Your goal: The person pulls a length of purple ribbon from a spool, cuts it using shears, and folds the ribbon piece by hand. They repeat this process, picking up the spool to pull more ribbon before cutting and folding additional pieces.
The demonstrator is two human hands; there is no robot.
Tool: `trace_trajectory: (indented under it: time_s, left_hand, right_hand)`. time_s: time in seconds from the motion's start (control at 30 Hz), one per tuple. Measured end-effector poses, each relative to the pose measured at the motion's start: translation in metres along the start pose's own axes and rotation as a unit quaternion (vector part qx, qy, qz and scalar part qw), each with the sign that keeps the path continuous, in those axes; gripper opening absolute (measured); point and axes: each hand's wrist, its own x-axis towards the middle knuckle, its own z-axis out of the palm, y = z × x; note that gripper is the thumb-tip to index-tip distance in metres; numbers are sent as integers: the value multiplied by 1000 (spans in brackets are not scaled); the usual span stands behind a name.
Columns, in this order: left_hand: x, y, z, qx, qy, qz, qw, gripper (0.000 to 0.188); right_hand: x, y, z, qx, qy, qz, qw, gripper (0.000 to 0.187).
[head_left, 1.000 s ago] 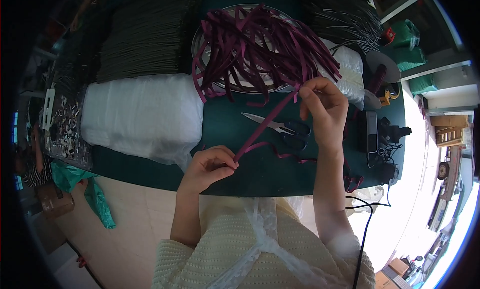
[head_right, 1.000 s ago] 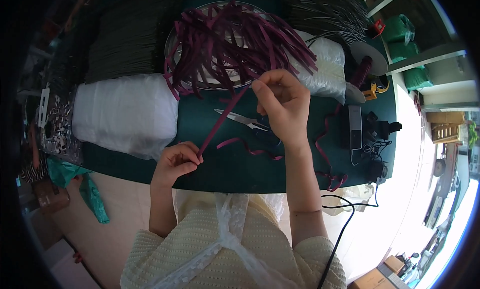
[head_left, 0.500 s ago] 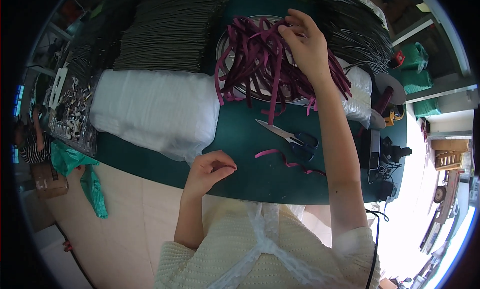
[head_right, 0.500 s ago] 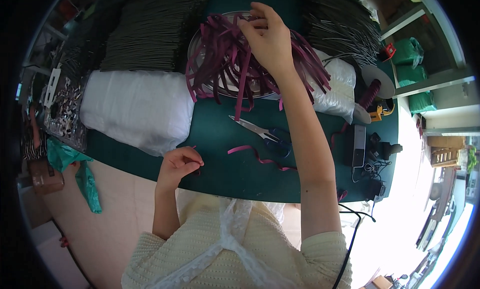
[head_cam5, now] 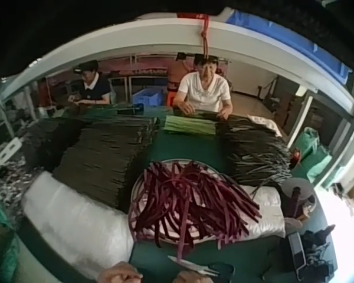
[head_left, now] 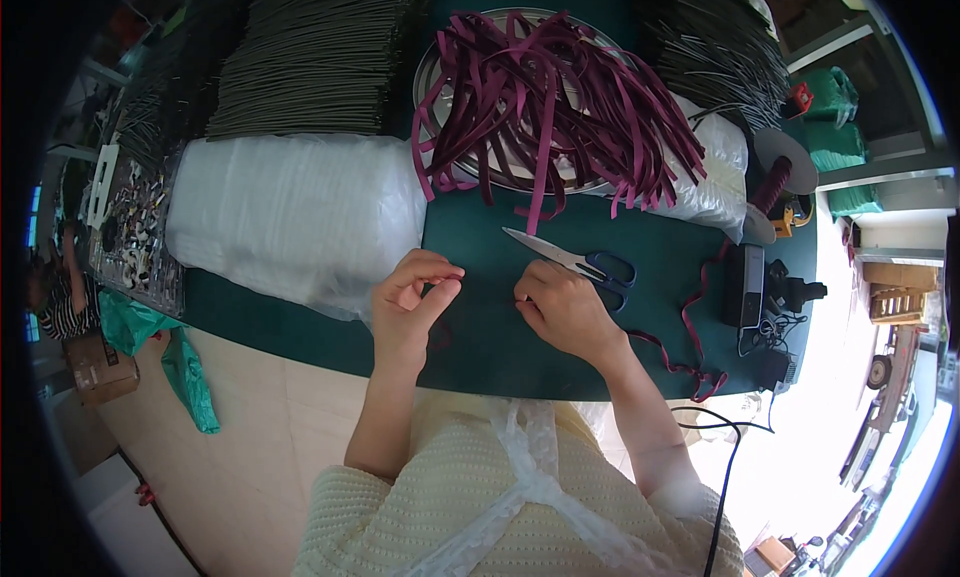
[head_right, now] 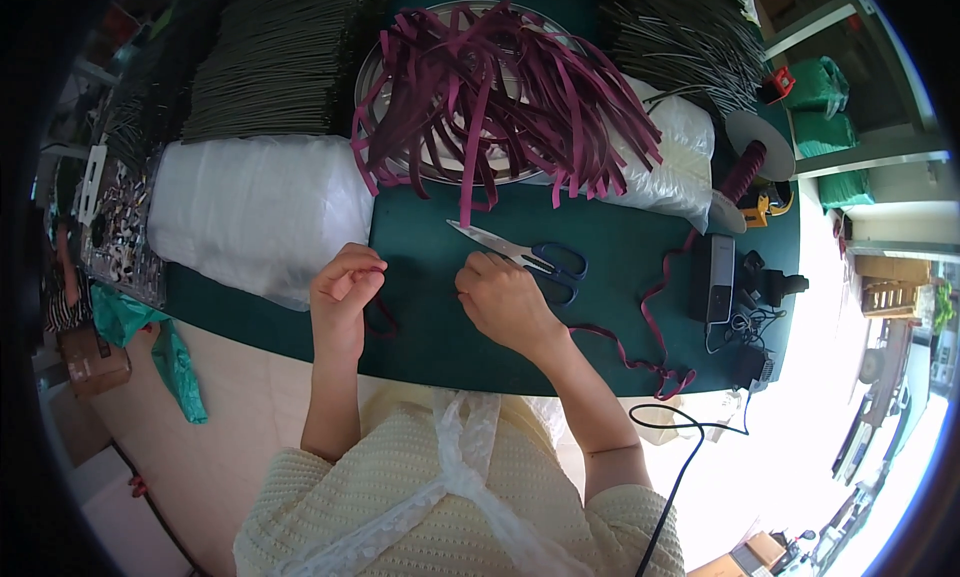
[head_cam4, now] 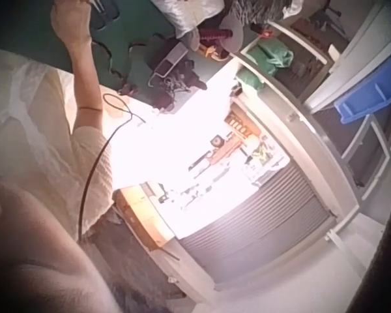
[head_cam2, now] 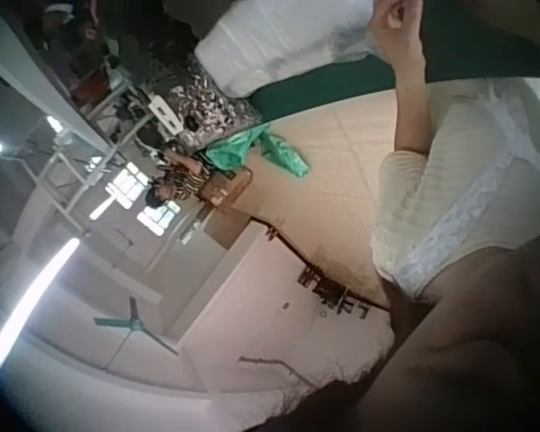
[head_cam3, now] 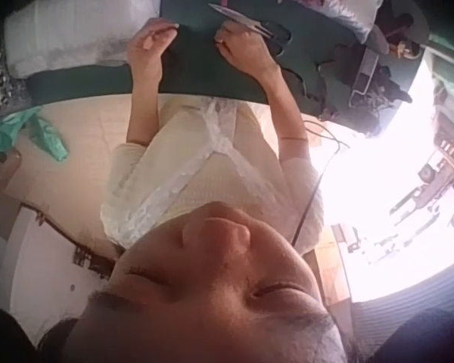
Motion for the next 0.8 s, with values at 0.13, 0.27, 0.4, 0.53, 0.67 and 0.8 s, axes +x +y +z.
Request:
trace_trajectory:
  time_s: [0.13,0.27,0.4,0.53,0.67,0.8]
  left_hand:
    - [-1,6,21,-43,-12,-36,998,16]
    - [1,9,39,-52,-21,-20,998,17]
    - [5,12,49,21,-11,46,999,18]
    - [1,16,57,6,-13,48,999,19]
    - [-3,16,58,-50,-12,19,999,20]
    - [-5,18,61,-86,-18,21,996,18]
  right_hand:
    - [2,-32,-22,328,87,146,929,10]
    - [4,-53,-30,387,230,131,883,10]
    - [2,-59,-31,451,220,133,855,6]
    - [1,-61,-26,522,238,178,799,6]
    - [0,-61,-25,508,239,169,810,7]
    - [1,-62,-28,513,256,160,803,7]
